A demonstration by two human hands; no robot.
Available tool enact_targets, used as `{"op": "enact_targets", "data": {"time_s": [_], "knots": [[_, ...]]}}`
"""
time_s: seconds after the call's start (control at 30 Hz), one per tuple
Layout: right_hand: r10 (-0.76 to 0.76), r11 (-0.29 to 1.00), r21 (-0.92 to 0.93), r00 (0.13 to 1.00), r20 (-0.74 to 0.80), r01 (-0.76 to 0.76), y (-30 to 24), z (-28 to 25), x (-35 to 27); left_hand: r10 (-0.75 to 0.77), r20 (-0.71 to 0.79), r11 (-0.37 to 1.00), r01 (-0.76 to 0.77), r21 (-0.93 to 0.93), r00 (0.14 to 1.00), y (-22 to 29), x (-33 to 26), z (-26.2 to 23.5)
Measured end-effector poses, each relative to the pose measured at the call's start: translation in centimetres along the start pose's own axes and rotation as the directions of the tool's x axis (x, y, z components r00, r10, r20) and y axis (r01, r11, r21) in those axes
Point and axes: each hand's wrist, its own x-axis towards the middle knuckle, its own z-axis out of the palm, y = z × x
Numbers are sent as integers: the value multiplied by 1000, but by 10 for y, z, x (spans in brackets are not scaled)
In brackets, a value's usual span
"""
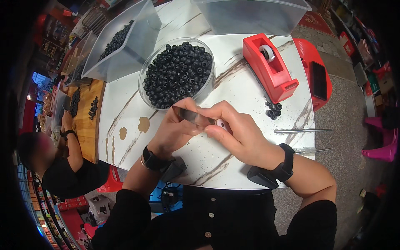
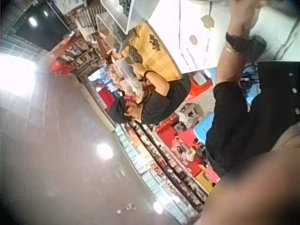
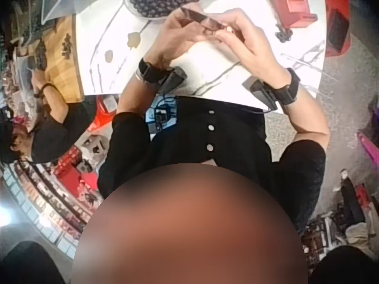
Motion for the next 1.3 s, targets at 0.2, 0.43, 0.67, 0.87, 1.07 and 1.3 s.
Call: {"op": "enact_targets", "data": {"time_s": [0.2, 0.43, 0.67, 0.87, 1.07, 1.3], "knots": [[2, 988, 157, 1000, -19, 1, 3, 3, -2, -78, 39, 996, 80, -46, 996, 4, 1, 3], [31, 997, 68, 999, 37, -33, -2, 0, -3, -78, 1, 996, 78, -32, 997, -3, -1, -5], [-9, 998, 58, 1000, 10, 9, -1, 3, -3, -89, 21, 996, 89, -9, 996, -4, -1, -8], [17, 999, 30, 999, 36, -18, 1, 0, -3, -91, 25, 995, 92, -45, 996, -1, -1, -2], [108, 989, 102, 994, -13, -106, 0, -1, -2, -202, 6, 976, 202, -85, 979, 7, 2, 11], [194, 970, 149, 981, 14, -194, -7, -1, 2, -282, 39, 955, 285, -87, 959, 5, -2, 14]]}}
